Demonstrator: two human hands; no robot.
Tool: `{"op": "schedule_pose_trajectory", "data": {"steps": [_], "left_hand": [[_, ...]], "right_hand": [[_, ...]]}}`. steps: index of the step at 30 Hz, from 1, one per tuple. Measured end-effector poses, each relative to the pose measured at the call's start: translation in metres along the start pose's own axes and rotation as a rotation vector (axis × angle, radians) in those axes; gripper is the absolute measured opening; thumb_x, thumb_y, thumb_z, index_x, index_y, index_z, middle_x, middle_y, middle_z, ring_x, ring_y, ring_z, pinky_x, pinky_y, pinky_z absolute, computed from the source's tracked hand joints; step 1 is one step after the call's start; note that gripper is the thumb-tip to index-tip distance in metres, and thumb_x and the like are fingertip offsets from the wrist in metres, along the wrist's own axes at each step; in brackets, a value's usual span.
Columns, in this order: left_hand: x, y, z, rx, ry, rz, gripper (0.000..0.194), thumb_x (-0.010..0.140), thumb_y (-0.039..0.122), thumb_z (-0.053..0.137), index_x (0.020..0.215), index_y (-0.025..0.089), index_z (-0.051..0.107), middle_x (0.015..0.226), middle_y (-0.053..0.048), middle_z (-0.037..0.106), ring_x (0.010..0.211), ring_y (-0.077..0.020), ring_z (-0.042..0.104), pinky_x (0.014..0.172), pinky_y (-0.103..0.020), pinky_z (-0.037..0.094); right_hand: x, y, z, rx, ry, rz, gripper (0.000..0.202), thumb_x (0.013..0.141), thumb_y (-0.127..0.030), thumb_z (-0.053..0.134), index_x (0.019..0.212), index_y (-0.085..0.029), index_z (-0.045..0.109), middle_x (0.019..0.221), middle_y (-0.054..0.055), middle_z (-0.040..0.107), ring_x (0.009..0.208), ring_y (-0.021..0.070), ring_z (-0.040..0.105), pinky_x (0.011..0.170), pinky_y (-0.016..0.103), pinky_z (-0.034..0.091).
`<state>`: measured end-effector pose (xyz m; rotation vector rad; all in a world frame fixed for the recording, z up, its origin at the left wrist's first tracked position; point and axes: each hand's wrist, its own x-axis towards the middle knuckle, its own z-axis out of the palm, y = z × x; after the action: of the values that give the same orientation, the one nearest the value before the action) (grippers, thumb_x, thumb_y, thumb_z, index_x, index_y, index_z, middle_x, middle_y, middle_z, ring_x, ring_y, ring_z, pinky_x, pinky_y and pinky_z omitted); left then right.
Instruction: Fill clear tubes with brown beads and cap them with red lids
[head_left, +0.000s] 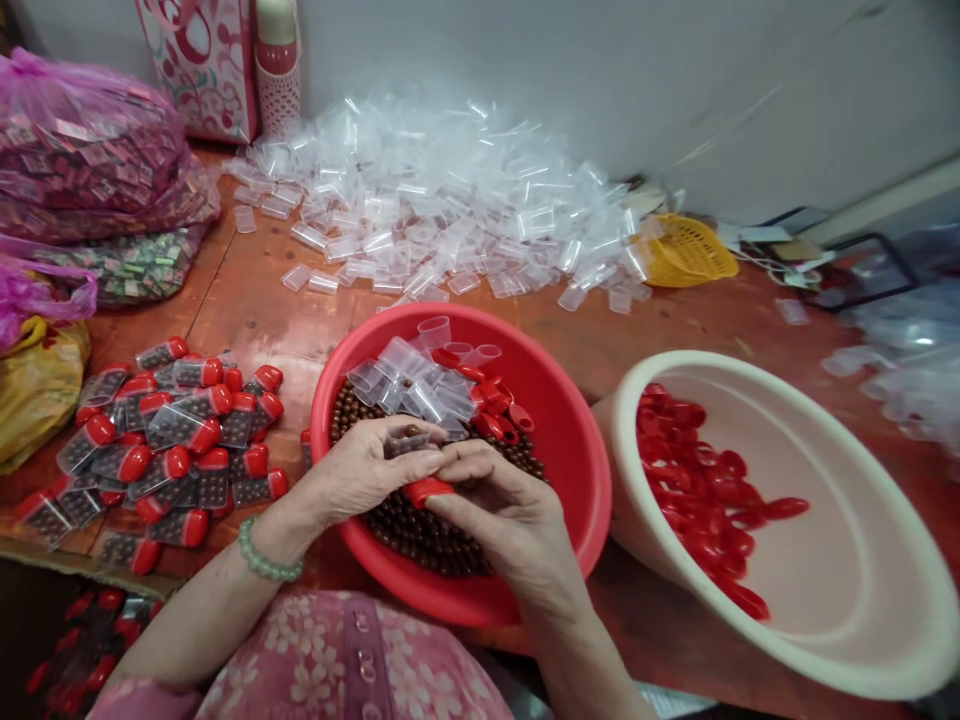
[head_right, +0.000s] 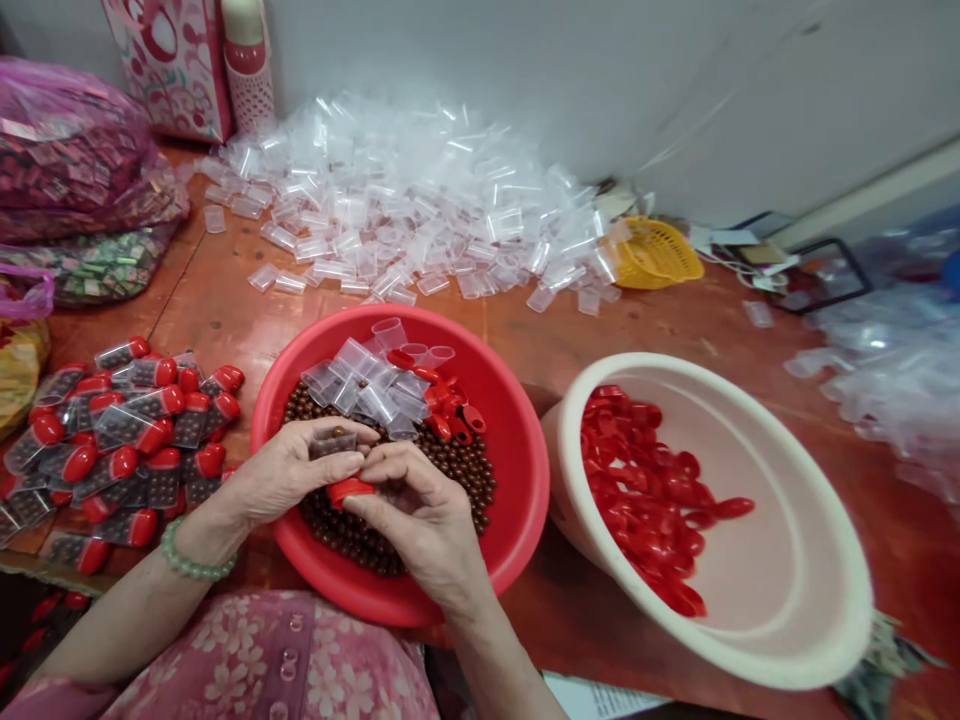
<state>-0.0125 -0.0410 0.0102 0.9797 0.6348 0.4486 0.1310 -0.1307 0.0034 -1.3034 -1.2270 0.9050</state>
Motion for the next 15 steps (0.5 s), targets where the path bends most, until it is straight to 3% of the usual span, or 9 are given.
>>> {"op": "schedule_pose_trajectory", "data": {"steps": [4,7,11,15], "left_hand": [[-0.0018,0.0028,-0.0008,0.008,-0.002,-0.034,0.037,0.071,0.027,0.076,0.102,0.012,0.063,0.092,-0.002,0.063,0.086,-0.0122,0.057,0.083,-0.026,0.042],[-0.0024,0.0021,-0.0014,-0.041,0.024,-0.036,0.043,0.066,0.026,0.080,0.102,0.013,0.062,0.086,0.001,0.060,0.079,-0.0102,0.055,0.078,-0.026,0.043],[-0.0020,-0.0005,-0.0008,-0.133,0.052,-0.061,0.048,0.061,0.021,0.081,0.104,0.014,0.060,0.087,0.002,0.059,0.076,-0.0089,0.055,0.076,-0.025,0.044],[-0.0005,-0.0001,0.0011,-0.122,0.049,-0.065,0.051,0.060,0.023,0.083,0.104,0.014,0.060,0.085,0.003,0.057,0.073,-0.0081,0.054,0.074,-0.025,0.043]], "right_hand": [[-0.0037,0.0016,0.0003,-0.207,0.071,-0.119,0.019,0.076,-0.012,0.073,0.089,-0.025,0.068,0.092,0.002,0.066,0.086,0.0158,0.064,0.078,0.030,0.054],[-0.0049,0.0011,-0.0004,-0.232,0.066,-0.148,0.021,0.077,-0.010,0.073,0.090,-0.026,0.068,0.095,0.003,0.065,0.088,0.0156,0.064,0.077,0.030,0.054],[-0.0016,-0.0001,-0.0041,-0.035,-0.004,-0.022,0.013,0.078,-0.018,0.074,0.087,-0.024,0.069,0.101,0.005,0.065,0.094,0.0173,0.066,0.078,0.029,0.058],[0.0023,-0.0015,-0.0087,0.100,0.006,0.135,0.014,0.075,-0.024,0.077,0.084,-0.022,0.066,0.089,0.002,0.066,0.081,0.0134,0.067,0.072,0.025,0.058]]}}
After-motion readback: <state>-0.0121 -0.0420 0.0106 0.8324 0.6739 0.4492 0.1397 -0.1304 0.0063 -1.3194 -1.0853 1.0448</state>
